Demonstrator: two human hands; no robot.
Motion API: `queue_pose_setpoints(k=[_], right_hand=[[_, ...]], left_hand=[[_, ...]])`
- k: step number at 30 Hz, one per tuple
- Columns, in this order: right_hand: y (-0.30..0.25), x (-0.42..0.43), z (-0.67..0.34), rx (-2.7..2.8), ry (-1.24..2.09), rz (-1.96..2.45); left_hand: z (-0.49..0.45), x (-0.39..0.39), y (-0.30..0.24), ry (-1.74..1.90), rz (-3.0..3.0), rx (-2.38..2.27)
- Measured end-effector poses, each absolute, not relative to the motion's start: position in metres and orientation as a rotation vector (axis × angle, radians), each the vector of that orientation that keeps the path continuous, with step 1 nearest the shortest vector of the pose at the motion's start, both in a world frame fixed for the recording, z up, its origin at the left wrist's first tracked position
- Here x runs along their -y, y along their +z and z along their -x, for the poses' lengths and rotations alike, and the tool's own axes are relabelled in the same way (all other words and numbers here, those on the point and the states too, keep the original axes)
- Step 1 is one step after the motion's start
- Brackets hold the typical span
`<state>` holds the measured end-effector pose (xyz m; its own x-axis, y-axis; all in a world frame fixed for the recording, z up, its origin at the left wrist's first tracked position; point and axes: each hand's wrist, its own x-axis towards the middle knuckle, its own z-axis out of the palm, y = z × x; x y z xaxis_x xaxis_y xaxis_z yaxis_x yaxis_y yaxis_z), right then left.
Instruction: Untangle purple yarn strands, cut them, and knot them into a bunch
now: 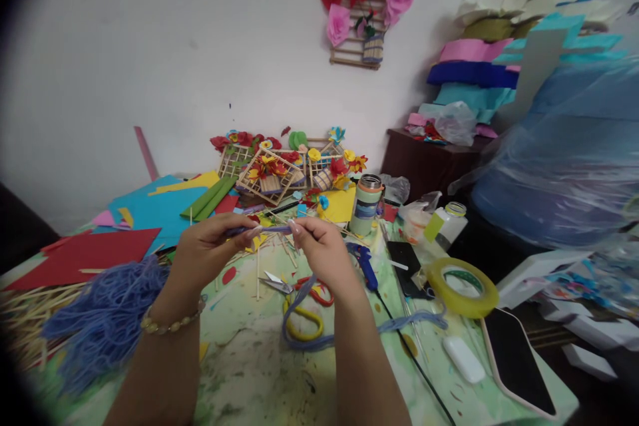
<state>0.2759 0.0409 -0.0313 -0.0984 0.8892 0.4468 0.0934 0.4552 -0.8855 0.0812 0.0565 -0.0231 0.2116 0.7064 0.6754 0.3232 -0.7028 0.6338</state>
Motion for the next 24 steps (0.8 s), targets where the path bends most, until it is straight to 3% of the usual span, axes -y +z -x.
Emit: queue_pose_setpoints(k=[8, 18, 24], right_hand=[[-0.029, -0.039, -0.279, 1.469, 0.857, 0.894], [-0.034, -0.041, -0.272, 1.265, 0.985, 0.801], [-0.038, -0.047, -0.27, 1.172, 0.962, 0.754]], left_hand=[[-0.072, -0.056, -0.024, 1.447, -2.008, -1.001], [-0.081, -0.044, -0.016, 0.843, -2.475, -0.904], [-0.081, -0.046, -0.021, 0.992, -2.567, -0.729]])
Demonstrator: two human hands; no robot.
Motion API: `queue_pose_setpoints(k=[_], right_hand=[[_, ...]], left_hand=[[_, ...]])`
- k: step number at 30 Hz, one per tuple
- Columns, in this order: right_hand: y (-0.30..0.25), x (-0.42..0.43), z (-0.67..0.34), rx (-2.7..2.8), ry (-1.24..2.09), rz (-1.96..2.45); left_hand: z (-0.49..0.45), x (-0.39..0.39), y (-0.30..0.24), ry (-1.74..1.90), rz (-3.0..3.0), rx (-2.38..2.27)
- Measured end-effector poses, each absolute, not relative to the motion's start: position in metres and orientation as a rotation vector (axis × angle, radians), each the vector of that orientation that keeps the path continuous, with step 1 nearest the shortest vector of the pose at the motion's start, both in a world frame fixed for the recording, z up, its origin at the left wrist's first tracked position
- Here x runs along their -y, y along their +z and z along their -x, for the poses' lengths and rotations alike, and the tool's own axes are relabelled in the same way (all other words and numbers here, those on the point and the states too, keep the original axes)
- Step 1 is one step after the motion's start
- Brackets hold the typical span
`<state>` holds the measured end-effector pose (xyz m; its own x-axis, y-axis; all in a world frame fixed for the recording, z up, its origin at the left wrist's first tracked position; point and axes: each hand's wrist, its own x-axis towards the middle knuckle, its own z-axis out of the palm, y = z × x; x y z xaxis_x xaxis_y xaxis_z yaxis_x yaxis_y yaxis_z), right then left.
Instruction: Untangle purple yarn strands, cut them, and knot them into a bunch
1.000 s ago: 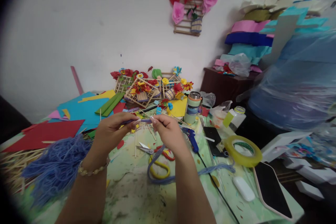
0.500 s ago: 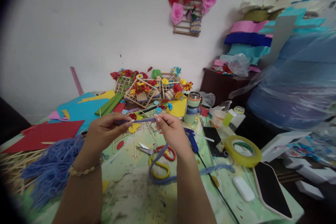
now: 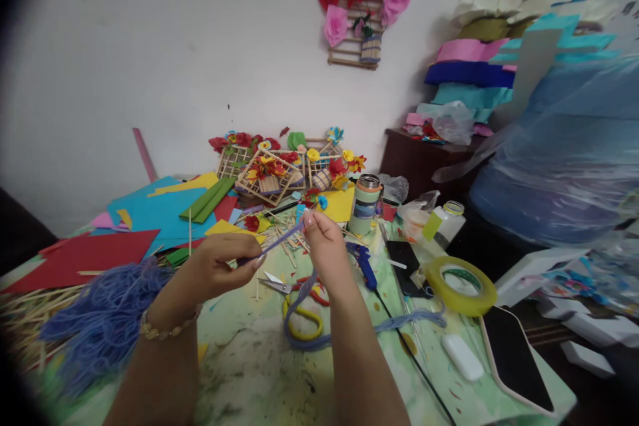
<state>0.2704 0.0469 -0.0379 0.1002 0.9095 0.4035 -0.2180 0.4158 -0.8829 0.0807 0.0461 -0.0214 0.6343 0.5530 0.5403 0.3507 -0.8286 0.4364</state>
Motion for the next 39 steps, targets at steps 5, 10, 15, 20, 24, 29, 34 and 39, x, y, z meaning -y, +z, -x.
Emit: queue_pose_setpoints(k=[5, 10, 15, 20, 24, 29, 34, 39], right_hand=[[-0.041, -0.048, -0.27, 1.126, 0.941, 0.726], [-0.038, -0.043, -0.269, 1.213, 0.958, 0.735], [-0.037, -0.043, -0.269, 1.254, 0.939, 0.782], [-0.041, -0.046, -0.274, 1.234, 0.855, 0.821], [-0.04, -0.047, -0.273, 1.265, 0.849, 0.815], [-0.04, -0.052, -0.272, 1.141, 0.839, 0.81], [-0.036, -0.058, -0.277, 0.855, 0.868, 0.785], [-0.032, -0.059, -0.288, 0.722, 0.923, 0.727]], left_hand=[[-0.072, -0.044, -0.018, 1.023, -2.587, -0.721], [-0.077, -0.044, -0.018, 0.969, -2.426, -0.774], [-0.098, -0.048, -0.024, 1.006, -1.95, -0.736], [-0.113, -0.048, -0.029, 0.984, -1.862, -0.757], [-0.122, -0.049, -0.033, 0.931, -1.779, -0.796], [-0.128, -0.051, -0.037, 0.926, -1.824, -0.791], [-0.13, -0.05, -0.036, 0.872, -1.927, -0.804], [-0.137, -0.048, -0.036, 0.863, -2.027, -0.763]])
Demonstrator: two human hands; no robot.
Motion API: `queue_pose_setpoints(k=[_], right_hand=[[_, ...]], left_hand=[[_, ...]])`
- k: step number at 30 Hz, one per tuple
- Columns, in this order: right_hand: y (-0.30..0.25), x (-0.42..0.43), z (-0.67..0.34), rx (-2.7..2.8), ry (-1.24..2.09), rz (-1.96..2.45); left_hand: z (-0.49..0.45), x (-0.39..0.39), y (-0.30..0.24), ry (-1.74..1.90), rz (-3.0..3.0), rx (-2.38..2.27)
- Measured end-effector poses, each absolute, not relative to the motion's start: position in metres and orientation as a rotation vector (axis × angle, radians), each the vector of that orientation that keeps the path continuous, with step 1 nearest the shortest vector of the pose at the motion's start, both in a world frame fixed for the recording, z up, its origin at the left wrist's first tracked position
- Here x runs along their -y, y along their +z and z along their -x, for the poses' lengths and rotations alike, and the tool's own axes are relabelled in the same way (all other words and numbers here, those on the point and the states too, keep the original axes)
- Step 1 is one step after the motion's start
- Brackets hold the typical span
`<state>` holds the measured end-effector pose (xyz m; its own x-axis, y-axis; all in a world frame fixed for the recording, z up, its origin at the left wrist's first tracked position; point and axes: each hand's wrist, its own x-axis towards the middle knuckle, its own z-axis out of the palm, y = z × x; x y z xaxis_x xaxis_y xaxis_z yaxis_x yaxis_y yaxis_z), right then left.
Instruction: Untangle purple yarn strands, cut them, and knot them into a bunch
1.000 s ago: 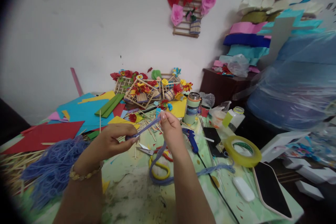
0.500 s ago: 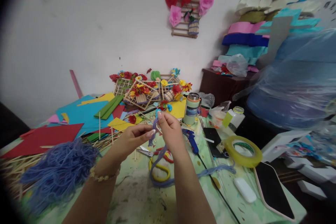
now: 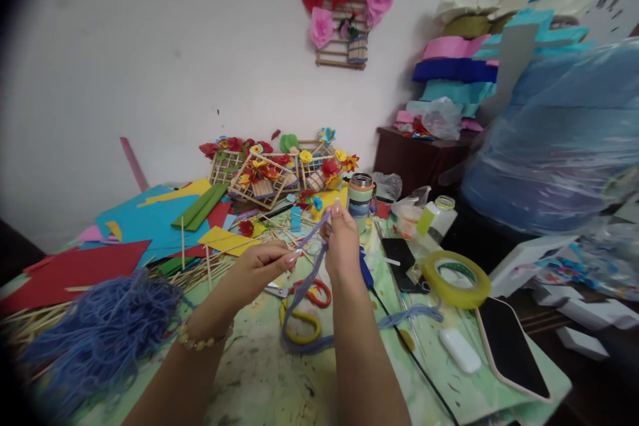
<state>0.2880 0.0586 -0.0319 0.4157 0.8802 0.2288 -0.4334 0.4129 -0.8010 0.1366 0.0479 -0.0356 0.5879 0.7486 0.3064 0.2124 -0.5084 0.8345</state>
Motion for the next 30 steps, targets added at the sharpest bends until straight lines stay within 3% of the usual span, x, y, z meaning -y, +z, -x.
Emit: queue_pose_setpoints(k=[11, 20, 26, 30], right_hand=[[-0.032, -0.058, -0.297, 0.719, 0.888, 0.711], [-0.034, -0.057, -0.296, 0.823, 1.045, 0.653], [-0.027, -0.051, -0.278, 0.776, 1.502, 0.403], [-0.028, -0.054, -0.277, 0.722, 1.661, 0.345]], left_hand=[[-0.128, -0.045, -0.034, 0.802, -2.086, -0.778], [-0.121, -0.05, -0.03, 1.031, -1.888, -0.757], [-0.128, -0.038, -0.032, 1.027, -1.627, -0.466], [-0.128, -0.035, -0.032, 0.833, -1.726, -0.549]])
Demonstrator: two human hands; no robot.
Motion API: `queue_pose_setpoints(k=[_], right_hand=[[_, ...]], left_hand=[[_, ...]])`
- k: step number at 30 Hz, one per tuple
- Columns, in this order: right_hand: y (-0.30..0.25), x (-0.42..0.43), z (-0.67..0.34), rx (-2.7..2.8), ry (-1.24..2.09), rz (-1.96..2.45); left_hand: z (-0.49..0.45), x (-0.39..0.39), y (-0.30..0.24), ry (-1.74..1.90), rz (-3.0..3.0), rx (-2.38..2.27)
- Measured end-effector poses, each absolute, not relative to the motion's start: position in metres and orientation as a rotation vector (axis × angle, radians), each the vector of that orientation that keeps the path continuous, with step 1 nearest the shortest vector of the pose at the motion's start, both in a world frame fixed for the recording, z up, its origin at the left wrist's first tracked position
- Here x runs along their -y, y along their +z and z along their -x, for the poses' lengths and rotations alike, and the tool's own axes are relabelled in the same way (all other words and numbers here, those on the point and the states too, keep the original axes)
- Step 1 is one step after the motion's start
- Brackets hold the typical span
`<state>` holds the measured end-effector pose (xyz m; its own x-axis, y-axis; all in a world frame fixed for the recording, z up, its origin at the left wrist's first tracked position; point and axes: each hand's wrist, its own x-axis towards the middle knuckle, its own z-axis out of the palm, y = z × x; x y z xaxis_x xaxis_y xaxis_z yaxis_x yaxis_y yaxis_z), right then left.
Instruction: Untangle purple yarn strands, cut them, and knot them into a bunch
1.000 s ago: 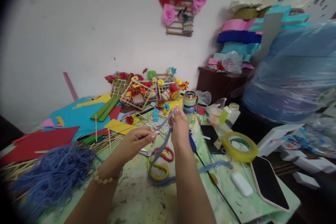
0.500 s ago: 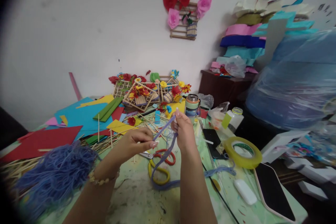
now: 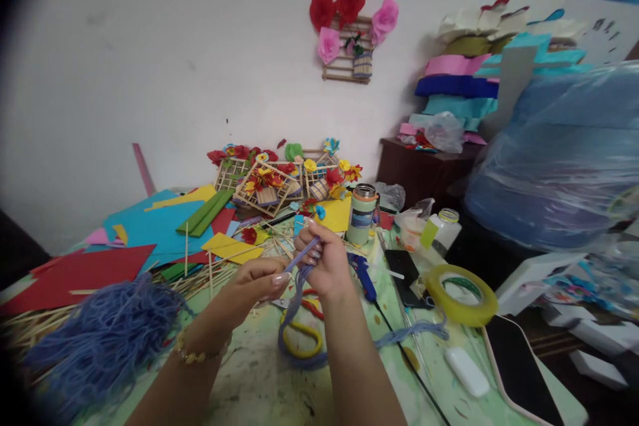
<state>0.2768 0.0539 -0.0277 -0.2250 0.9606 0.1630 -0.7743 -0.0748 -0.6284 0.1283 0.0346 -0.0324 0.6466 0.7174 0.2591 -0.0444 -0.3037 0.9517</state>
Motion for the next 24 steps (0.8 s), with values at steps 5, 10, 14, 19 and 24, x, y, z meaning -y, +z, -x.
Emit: queue_pose_setpoints(k=[5, 10, 14, 19, 24], right_hand=[[-0.028, -0.06, -0.286, 0.512, 1.724, 0.292], [-0.027, -0.062, -0.282, 0.393, 1.722, 0.346], [-0.028, -0.059, -0.27, 0.433, 1.695, 0.355], [-0.031, -0.052, -0.261, 0.653, 1.627, 0.363], [-0.033, -0.056, -0.266, 0.62, 1.45, 0.42]], left_hand=[[-0.125, -0.032, -0.027, 0.573, -2.178, -0.743], [-0.122, -0.027, -0.023, 0.48, -2.245, -0.932], [-0.112, -0.021, -0.015, 0.36, -2.077, -0.919], [-0.096, -0.026, -0.014, 0.384, -1.725, -0.749], [-0.1, -0.038, -0.022, 0.595, -1.636, -0.796]])
